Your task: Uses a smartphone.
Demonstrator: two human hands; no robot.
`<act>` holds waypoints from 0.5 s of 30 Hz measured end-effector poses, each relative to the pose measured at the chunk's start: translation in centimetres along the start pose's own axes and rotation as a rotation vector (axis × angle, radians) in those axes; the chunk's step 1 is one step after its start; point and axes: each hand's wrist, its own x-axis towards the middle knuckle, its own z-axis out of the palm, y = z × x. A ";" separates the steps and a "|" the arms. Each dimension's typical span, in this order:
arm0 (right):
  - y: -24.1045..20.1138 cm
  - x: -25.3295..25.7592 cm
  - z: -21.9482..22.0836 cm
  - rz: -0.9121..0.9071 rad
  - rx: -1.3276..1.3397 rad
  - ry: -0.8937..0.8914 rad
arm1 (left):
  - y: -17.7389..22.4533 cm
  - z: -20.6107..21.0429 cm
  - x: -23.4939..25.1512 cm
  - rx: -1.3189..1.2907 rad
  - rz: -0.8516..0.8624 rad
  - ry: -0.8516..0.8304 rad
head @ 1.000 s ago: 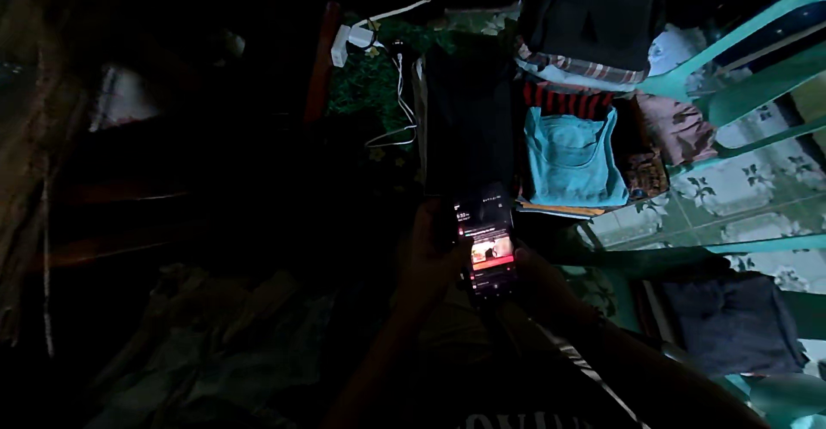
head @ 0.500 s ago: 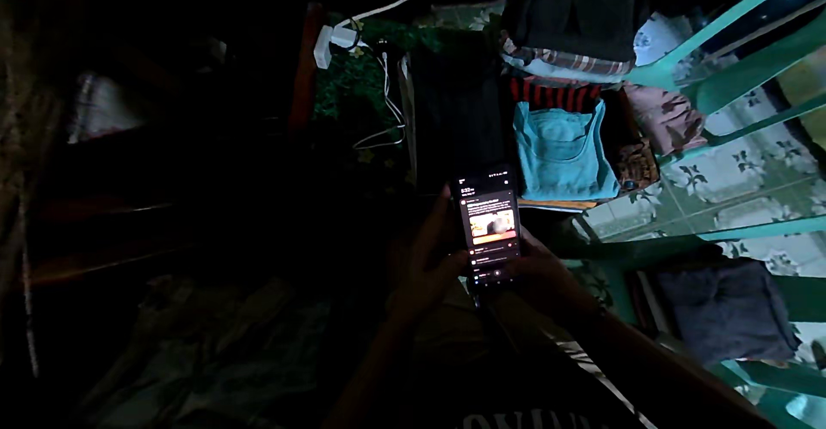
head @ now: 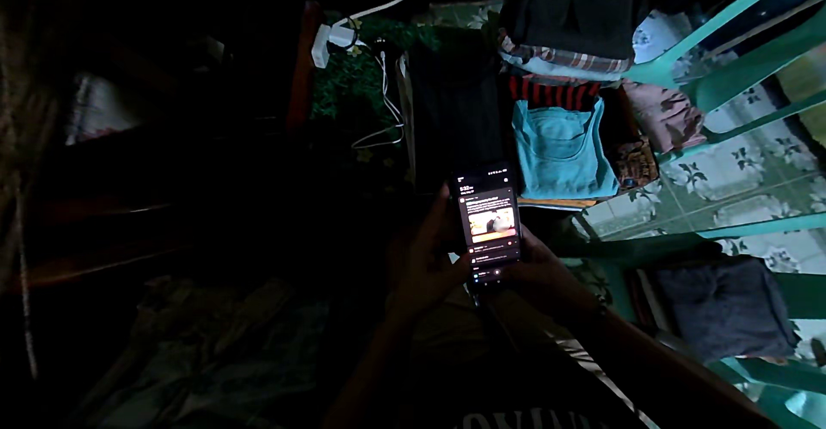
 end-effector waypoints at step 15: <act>-0.2 0.0 0.1 -0.012 -0.017 0.003 | 0.1 0.4 0.3 -0.029 -0.004 -0.062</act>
